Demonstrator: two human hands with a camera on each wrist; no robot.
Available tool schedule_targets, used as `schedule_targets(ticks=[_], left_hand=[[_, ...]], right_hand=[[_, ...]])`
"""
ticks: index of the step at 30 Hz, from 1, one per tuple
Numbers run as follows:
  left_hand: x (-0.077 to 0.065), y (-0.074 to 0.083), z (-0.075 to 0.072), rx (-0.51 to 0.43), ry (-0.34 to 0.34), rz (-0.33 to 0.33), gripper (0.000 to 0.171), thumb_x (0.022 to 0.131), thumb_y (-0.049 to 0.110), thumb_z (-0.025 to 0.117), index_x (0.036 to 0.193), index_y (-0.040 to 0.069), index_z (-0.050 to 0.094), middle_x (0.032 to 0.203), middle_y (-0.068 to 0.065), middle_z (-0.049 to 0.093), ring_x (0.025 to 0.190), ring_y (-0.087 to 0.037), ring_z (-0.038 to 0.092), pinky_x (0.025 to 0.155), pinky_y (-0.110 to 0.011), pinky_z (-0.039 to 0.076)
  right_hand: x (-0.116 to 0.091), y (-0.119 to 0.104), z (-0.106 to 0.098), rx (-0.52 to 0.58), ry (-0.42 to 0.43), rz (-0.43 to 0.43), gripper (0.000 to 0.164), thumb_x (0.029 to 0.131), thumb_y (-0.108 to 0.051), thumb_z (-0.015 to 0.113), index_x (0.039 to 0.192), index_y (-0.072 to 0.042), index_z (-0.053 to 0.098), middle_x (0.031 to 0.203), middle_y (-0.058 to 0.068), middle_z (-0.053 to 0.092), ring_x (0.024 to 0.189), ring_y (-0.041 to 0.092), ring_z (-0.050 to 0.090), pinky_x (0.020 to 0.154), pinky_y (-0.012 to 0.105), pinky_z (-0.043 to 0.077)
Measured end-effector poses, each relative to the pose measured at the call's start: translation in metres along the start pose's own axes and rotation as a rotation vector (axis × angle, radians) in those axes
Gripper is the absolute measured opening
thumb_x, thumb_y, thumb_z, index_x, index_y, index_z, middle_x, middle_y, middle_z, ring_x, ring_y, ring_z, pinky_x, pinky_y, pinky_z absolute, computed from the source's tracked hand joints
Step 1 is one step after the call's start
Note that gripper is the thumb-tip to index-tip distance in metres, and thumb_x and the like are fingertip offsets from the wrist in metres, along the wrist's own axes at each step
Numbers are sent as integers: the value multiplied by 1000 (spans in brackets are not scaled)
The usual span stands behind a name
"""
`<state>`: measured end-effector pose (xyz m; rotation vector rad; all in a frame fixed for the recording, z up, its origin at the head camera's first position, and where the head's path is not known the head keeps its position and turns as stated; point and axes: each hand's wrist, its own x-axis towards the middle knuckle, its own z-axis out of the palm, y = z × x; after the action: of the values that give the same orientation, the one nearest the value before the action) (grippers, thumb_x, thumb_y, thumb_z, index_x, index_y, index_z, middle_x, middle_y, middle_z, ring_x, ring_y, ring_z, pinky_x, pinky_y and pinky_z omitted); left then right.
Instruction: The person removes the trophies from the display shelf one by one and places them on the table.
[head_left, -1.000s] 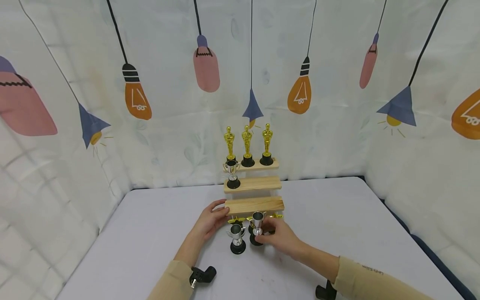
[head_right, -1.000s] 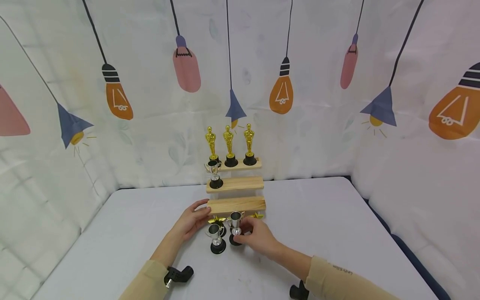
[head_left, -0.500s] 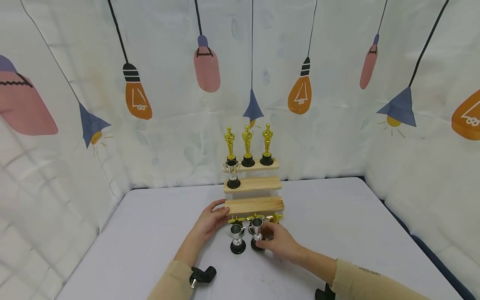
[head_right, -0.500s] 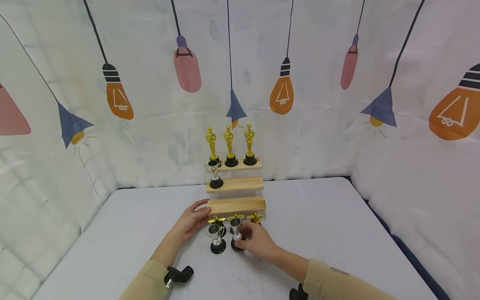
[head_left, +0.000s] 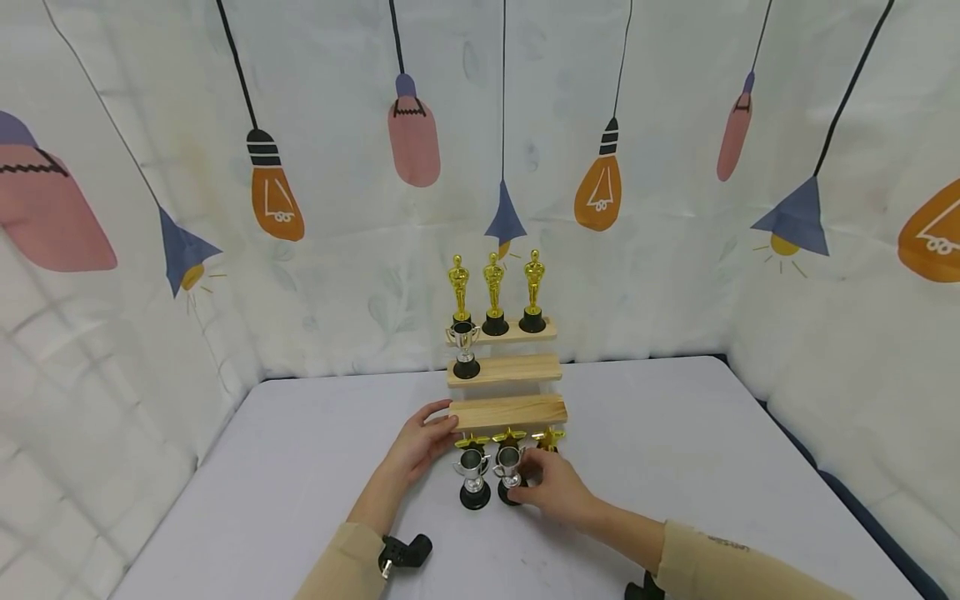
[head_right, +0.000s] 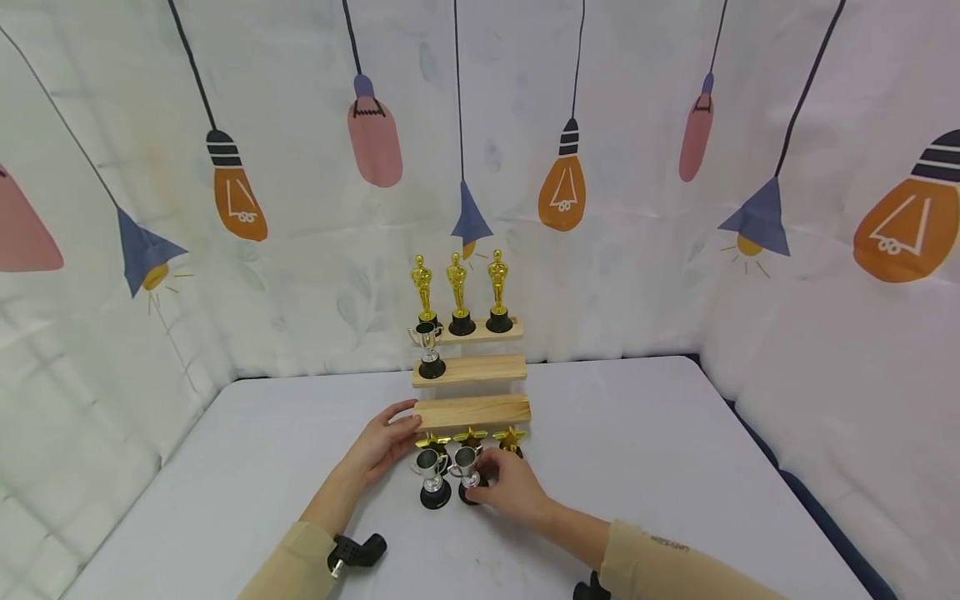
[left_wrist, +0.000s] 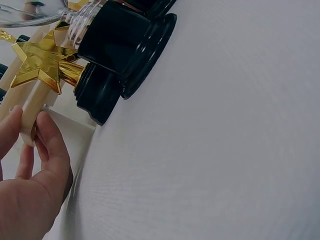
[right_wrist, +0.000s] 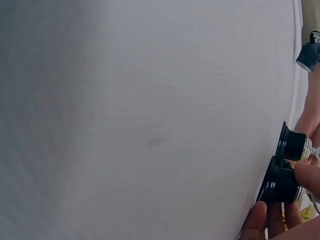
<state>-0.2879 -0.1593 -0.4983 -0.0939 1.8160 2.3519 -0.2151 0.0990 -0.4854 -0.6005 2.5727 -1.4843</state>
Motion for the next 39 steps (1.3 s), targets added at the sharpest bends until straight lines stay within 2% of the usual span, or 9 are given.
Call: schedule_targets(ticks=[8,26,39], left_hand=[[-1,1,0,-8,2,-1,55,102,3,63,150,-4,39,125,-23,59,98,-19,66,87,-30,58],[1,0,1,-9,6,-9,55,102,3,64,151,-3,39,126,-23,59,100,-20,67,87,-30,58],[0,1,1,-3,-2,-8,55,102,4,63,151,-3,38,127,-23,58,99,-19,66,87,-30,58]], right_hand=[[3,-1,2,-24,13,-26,24,80,-8,86,93,-6,66,86,4,63,78,14,56,68,26,47],[3,-1,0,-8,25,5,31,77,-12,89,97,-7,66,89,4,65,78,16,60,60,27,50],[-2,-5,-8,11,33,-15,31,79,-11,88,101,-6,66,94,5,67,79,16,61,67,24,51]])
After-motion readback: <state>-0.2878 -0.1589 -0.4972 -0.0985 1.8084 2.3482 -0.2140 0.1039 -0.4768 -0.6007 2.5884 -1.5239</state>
